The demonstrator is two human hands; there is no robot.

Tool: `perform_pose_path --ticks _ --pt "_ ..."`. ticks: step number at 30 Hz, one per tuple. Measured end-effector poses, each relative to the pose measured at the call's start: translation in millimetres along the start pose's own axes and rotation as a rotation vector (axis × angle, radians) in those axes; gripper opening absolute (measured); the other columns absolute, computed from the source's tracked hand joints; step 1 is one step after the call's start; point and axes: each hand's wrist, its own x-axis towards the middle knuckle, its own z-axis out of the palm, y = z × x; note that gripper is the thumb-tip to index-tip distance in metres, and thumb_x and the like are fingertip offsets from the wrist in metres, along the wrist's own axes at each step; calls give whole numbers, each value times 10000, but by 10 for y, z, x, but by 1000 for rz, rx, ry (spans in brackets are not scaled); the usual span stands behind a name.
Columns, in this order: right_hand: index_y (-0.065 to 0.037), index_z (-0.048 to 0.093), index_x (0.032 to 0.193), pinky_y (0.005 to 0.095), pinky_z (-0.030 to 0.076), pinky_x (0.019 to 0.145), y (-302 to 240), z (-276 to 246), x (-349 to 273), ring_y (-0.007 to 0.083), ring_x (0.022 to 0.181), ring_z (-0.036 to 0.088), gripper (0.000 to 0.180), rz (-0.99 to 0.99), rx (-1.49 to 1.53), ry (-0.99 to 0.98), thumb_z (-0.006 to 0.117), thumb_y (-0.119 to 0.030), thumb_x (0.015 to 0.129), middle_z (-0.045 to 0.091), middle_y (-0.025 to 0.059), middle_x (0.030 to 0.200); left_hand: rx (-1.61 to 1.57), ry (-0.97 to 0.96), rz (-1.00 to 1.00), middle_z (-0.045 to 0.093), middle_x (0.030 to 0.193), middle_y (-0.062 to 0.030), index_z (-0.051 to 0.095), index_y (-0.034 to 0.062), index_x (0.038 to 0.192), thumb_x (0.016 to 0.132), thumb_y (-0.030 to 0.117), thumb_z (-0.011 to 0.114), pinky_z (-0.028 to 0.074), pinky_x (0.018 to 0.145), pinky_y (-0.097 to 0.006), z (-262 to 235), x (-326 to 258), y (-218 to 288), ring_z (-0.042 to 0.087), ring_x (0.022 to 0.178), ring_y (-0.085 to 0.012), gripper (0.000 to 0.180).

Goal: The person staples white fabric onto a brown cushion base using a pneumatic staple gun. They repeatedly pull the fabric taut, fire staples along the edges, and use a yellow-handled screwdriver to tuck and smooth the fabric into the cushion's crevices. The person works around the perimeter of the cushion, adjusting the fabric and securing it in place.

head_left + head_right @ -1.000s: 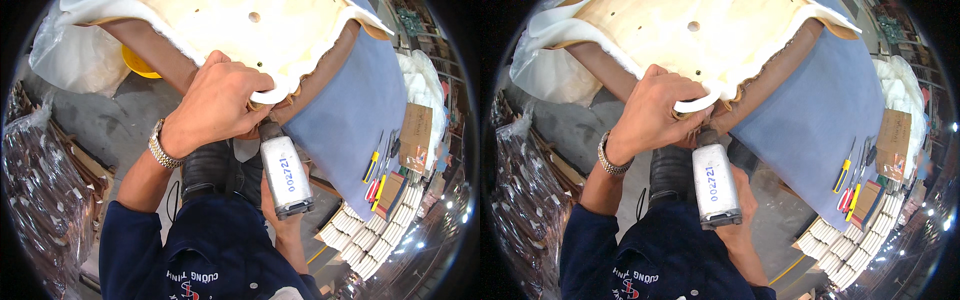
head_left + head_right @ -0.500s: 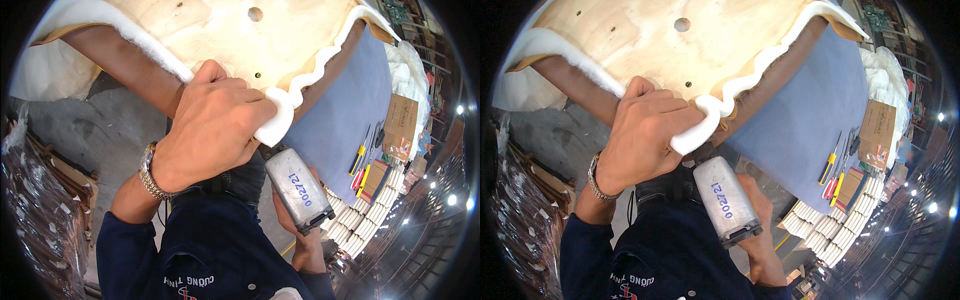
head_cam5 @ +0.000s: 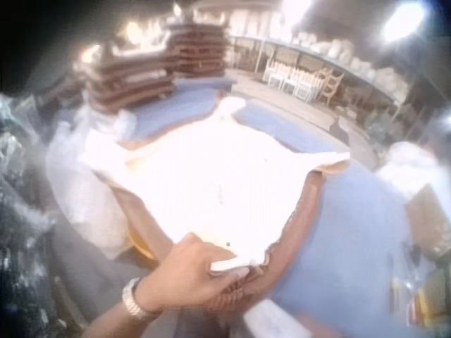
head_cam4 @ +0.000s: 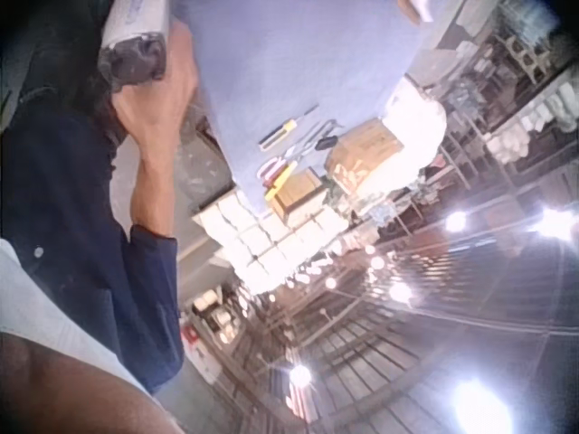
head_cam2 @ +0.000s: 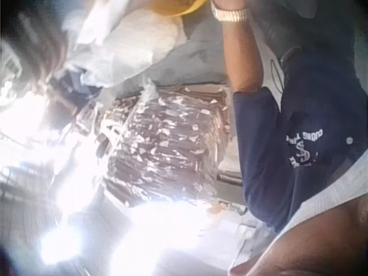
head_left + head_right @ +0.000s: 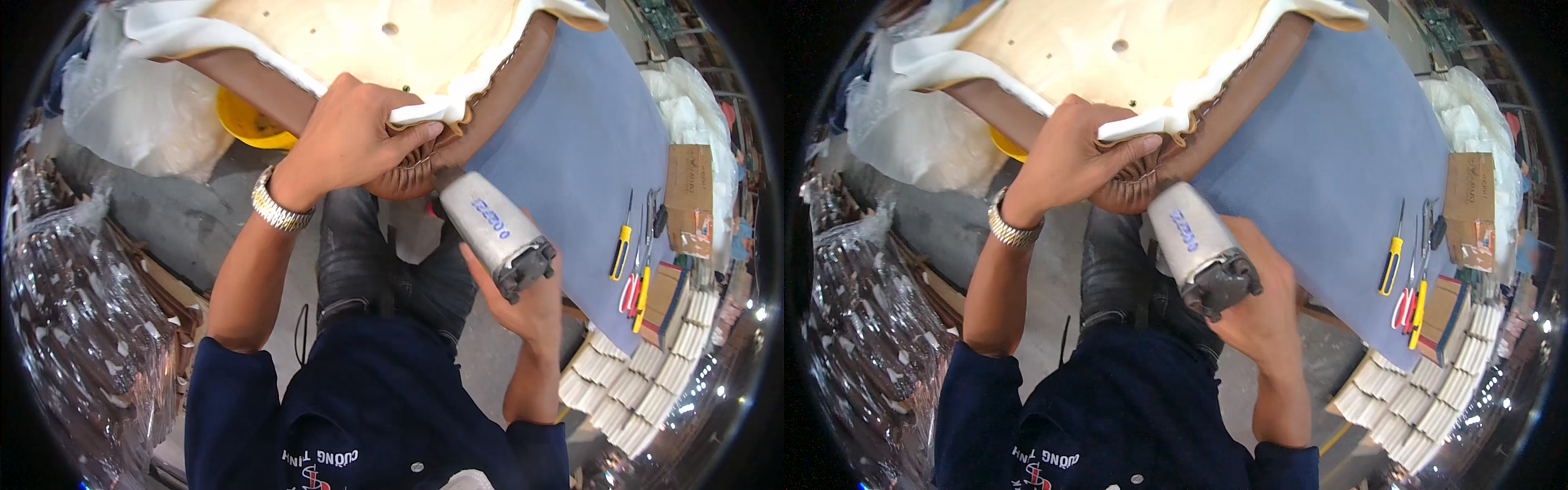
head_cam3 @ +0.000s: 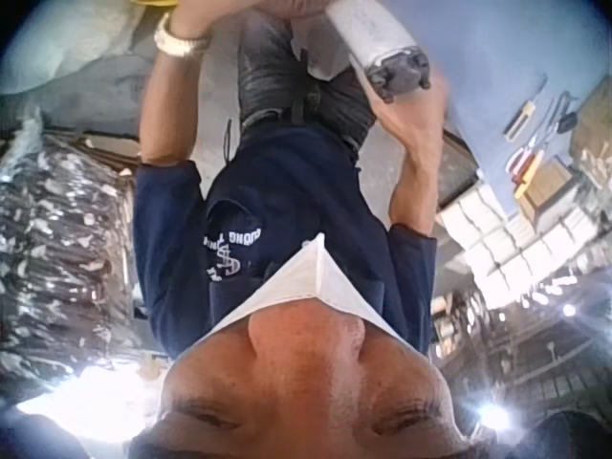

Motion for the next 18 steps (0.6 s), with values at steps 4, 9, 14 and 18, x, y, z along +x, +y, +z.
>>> perform_pose_path --ticks 4,9,14,18 --pt "25 634 1248 363 555 858 403 -713 -265 250 1003 724 442 -136 -253 159 824 -68 861 742 137 1117 -35 60 53 758 808 -147 787 -3 999 918 231 781 544 672 -333 6 -28 12 712 681 -252 248" --pt "0 590 1282 480 504 966 1401 -1556 -107 438 1186 610 465 140 -754 401 773 -107 868 664 236 1182 -74 93 -98 785 864 -115 785 0 1046 932 211 774 559 751 -323 201 96 295 725 764 -176 239" --pt "-6 633 1276 475 507 963 2357 -1905 -175 427 1150 630 370 72 -686 555 701 -178 956 677 241 1178 -46 14 -54 788 884 -135 779 10 1095 943 228 759 564 757 -346 833 597 691 749 786 -232 267" --pt "-13 709 1197 446 528 938 2306 -2211 -272 392 1074 687 325 245 -565 585 646 -272 1011 714 217 1150 99 -35 70 766 825 -182 779 -5 1064 937 284 758 560 689 -375 1025 965 822 740 712 -315 317"
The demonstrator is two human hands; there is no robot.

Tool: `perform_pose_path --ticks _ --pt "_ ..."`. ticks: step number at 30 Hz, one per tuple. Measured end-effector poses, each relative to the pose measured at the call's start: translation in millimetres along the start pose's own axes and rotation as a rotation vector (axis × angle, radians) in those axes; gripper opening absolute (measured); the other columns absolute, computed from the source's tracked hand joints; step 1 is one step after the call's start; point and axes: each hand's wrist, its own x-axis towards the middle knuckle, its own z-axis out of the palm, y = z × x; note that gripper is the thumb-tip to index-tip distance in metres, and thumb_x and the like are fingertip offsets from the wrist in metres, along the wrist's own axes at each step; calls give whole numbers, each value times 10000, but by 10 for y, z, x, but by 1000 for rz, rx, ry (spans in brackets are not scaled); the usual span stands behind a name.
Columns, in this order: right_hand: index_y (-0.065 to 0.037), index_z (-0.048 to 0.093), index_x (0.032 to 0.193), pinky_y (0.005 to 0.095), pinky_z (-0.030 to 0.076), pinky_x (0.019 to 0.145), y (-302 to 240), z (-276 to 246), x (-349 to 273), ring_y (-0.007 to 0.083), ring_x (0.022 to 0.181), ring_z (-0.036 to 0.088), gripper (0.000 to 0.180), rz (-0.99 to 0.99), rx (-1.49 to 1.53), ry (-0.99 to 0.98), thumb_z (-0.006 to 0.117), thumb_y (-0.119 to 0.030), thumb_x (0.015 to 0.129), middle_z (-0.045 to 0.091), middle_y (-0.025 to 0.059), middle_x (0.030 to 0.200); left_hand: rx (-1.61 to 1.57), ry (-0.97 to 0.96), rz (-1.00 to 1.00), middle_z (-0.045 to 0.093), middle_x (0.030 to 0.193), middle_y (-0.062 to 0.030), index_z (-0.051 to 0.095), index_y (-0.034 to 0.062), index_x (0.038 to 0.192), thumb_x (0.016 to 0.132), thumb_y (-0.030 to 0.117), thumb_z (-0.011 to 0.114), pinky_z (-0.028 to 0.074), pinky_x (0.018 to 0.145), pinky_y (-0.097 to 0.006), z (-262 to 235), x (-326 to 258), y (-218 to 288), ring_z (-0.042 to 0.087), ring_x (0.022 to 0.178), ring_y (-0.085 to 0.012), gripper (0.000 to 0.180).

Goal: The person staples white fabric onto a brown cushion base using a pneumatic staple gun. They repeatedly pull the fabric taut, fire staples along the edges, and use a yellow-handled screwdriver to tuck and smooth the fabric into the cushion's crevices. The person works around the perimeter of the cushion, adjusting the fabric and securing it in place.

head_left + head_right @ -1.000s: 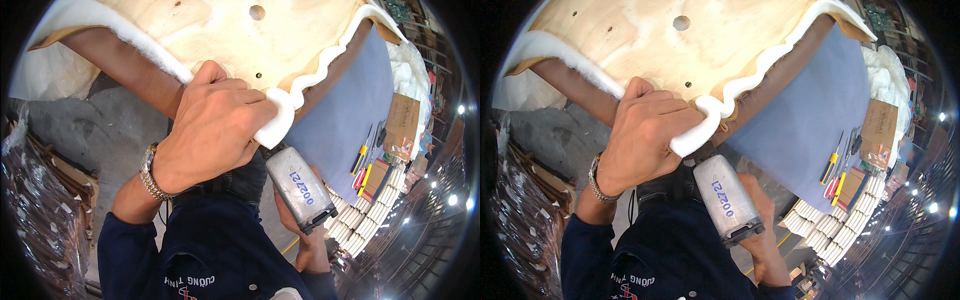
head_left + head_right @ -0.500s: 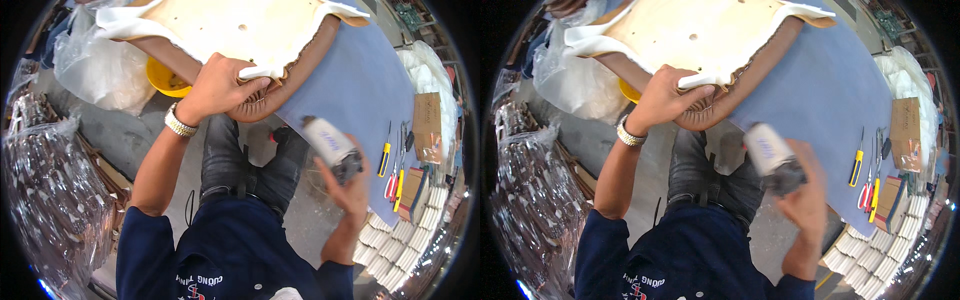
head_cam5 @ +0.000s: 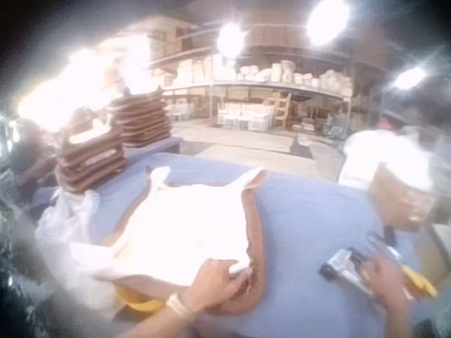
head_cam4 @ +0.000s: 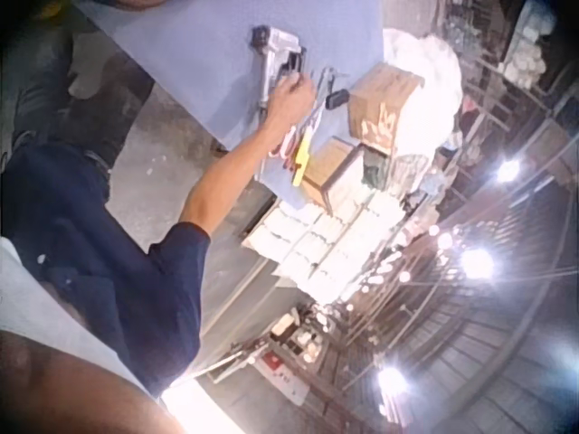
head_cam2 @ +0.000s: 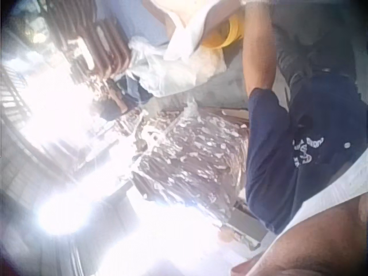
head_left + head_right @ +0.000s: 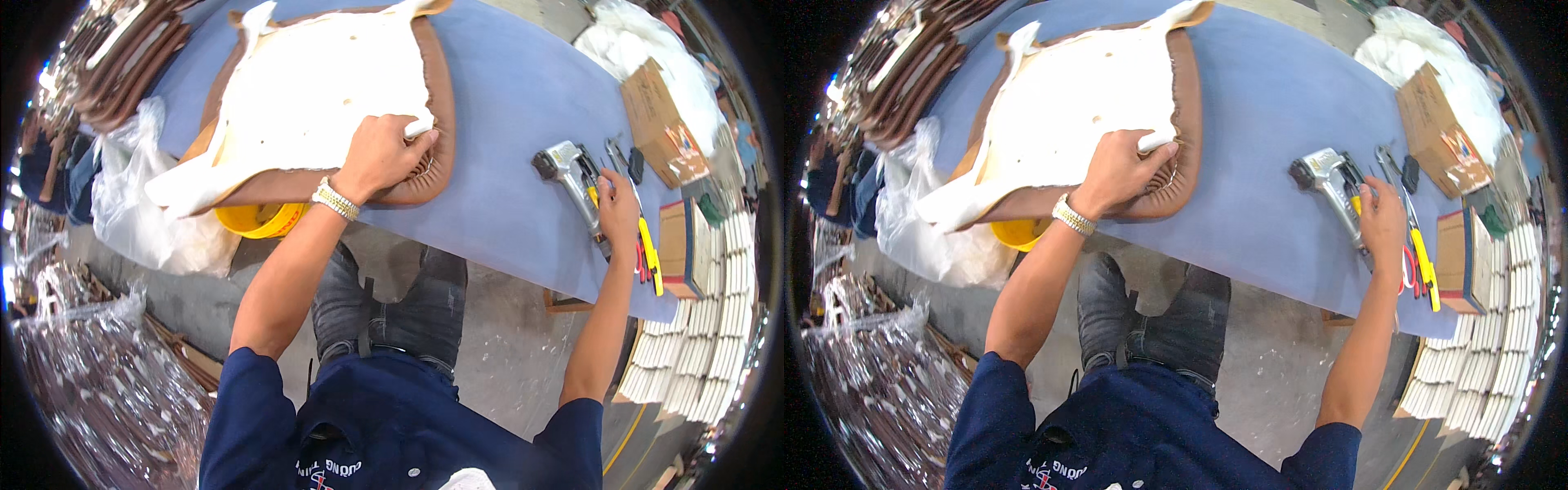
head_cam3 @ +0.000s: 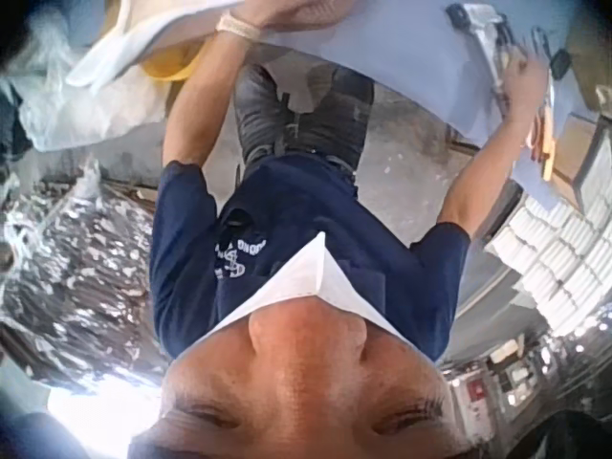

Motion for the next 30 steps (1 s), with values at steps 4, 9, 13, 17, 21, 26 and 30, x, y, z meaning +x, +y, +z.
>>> perform_pose_path --ticks 4,9,13,17,21,26,30 --pt "9 733 1137 385 519 782 850 -78 33 263 858 683 378 133 -97 -51 676 -339 1000 723 152 939 -125 27 79 733 743 -206 778 -21 1010 940 318 750 544 634 -389 142 106 -79 714 634 -331 348" --pt "29 744 974 266 399 615 993 -158 102 58 693 507 343 257 314 -463 720 -313 993 642 -21 766 -93 26 61 717 708 -198 778 -20 939 949 327 733 528 626 -405 219 139 -116 690 614 -338 350" --pt "44 706 940 361 421 584 877 -123 13 109 639 533 336 176 220 -348 709 -288 996 644 62 697 -98 59 65 718 713 -194 785 0 944 951 344 724 532 648 -416 259 141 -159 681 631 -364 350" --pt "41 660 873 483 432 600 329 -187 -144 403 632 601 403 20 -144 -176 665 -343 997 621 248 709 -76 82 63 723 725 -197 789 6 968 948 357 725 539 658 -420 237 127 -190 679 641 -381 358" --pt "39 648 855 502 454 624 -5 -127 -252 468 695 618 432 -73 -232 -48 655 -369 995 636 259 739 -84 68 73 730 733 -196 784 -16 974 946 365 732 546 669 -416 234 122 -147 693 654 -372 385" --pt "-14 699 947 494 494 693 -278 151 -185 446 732 637 365 89 66 -75 641 -370 1006 644 240 753 -108 31 70 730 725 -195 780 -20 964 942 371 742 546 659 -408 168 51 -56 705 641 -346 393" --pt "-80 737 1081 462 512 738 -69 220 -317 397 815 661 287 -28 45 208 642 -342 1014 674 178 825 -119 57 71 733 738 -193 776 -24 959 936 354 742 545 651 -403 207 61 -123 706 646 -338 380"
